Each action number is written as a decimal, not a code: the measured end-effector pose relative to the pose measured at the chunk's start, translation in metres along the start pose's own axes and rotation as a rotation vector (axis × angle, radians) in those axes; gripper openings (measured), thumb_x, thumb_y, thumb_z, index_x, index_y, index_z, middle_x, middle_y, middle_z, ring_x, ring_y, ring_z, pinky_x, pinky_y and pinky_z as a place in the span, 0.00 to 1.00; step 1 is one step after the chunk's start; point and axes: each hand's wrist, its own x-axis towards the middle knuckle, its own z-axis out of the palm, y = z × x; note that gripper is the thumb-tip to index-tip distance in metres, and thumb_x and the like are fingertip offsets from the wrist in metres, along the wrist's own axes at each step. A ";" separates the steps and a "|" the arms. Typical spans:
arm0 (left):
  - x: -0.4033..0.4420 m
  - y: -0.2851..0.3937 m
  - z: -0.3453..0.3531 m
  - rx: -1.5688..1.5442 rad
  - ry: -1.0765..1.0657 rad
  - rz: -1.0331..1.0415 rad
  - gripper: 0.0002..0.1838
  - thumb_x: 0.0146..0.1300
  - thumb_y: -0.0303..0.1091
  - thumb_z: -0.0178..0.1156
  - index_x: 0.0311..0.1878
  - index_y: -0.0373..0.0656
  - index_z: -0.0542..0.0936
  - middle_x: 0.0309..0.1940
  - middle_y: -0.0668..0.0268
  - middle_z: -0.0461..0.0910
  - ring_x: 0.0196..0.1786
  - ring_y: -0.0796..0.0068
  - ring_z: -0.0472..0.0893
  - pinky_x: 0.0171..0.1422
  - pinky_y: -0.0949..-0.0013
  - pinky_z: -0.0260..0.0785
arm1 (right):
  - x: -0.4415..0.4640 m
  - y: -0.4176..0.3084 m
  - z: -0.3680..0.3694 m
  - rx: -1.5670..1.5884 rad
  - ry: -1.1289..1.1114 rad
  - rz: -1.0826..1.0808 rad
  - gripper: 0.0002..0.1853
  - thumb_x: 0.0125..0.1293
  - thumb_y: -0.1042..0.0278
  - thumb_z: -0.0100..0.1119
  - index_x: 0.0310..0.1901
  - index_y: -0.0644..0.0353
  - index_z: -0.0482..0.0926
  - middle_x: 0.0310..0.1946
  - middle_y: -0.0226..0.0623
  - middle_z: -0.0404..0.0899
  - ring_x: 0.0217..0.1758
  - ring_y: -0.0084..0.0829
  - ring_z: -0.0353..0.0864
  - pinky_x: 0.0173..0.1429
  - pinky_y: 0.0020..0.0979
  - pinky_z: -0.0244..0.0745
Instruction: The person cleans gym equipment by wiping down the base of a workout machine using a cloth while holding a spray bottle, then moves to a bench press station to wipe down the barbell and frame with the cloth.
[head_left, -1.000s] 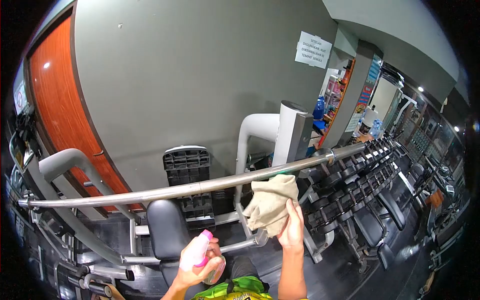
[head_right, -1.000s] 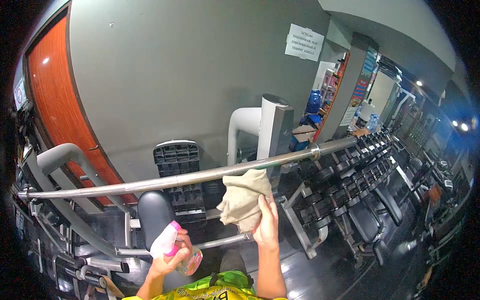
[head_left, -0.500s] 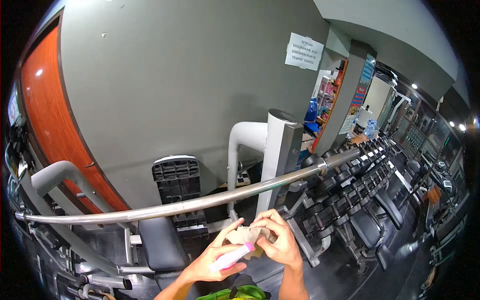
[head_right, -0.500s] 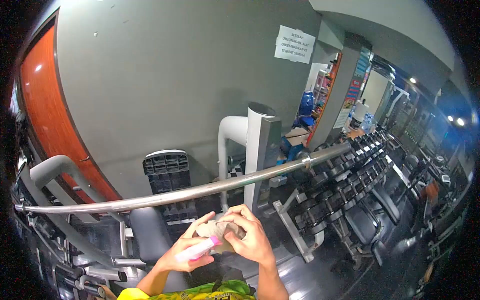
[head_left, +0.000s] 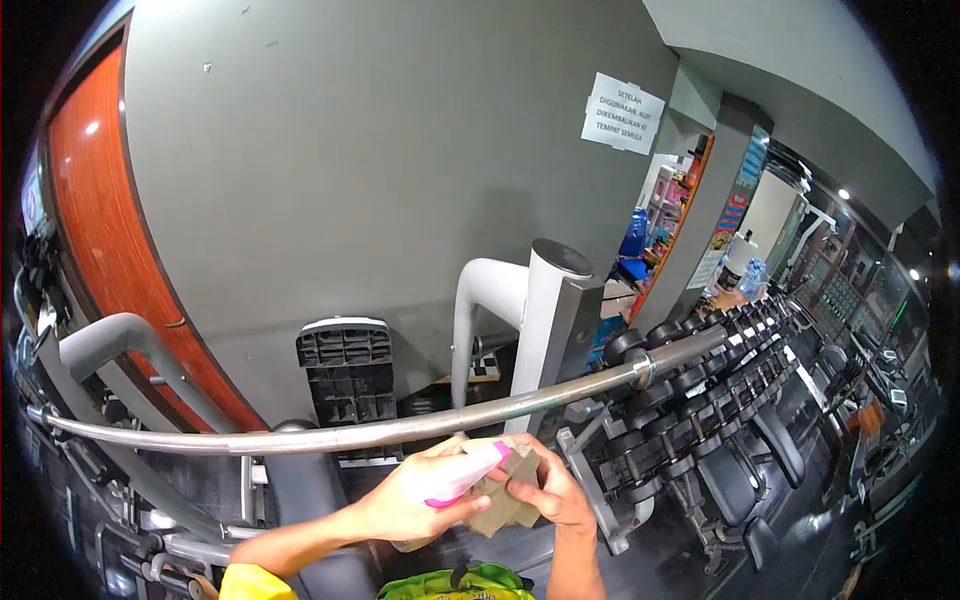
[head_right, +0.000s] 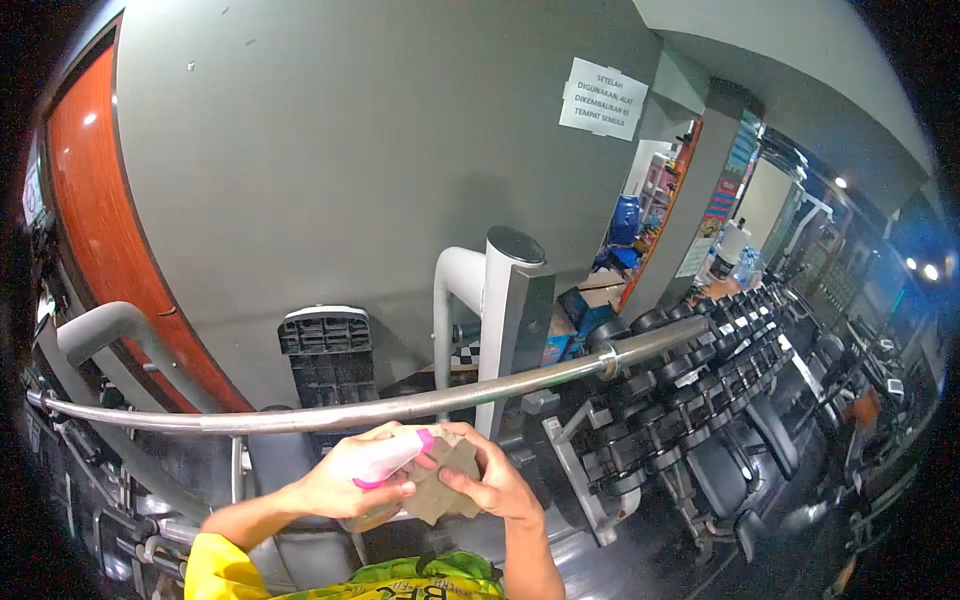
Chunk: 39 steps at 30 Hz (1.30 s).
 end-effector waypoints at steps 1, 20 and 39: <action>0.005 0.003 -0.002 0.067 -0.023 0.028 0.18 0.56 0.24 0.63 0.51 0.41 0.78 0.49 0.62 0.73 0.54 0.70 0.73 0.61 0.66 0.64 | 0.003 0.000 -0.002 0.002 -0.009 0.004 0.20 0.64 0.67 0.61 0.55 0.64 0.73 0.52 0.35 0.74 0.57 0.25 0.70 0.62 0.28 0.62; 0.081 0.040 -0.112 0.063 -0.177 0.094 0.24 0.66 0.20 0.51 0.65 0.43 0.62 0.38 0.62 0.75 0.18 0.80 0.75 0.18 0.76 0.67 | 0.009 0.027 -0.028 0.388 0.635 -0.274 0.22 0.69 0.72 0.46 0.64 0.64 0.60 0.59 0.45 0.70 0.61 0.38 0.72 0.64 0.40 0.70; 0.115 -0.095 -0.154 0.008 -0.191 0.235 0.07 0.59 0.29 0.64 0.38 0.38 0.77 0.24 0.69 0.76 0.22 0.85 0.73 0.29 0.77 0.67 | 0.023 0.036 0.032 0.288 1.356 -0.467 0.21 0.69 0.61 0.48 0.60 0.61 0.64 0.55 0.41 0.72 0.57 0.38 0.74 0.59 0.41 0.72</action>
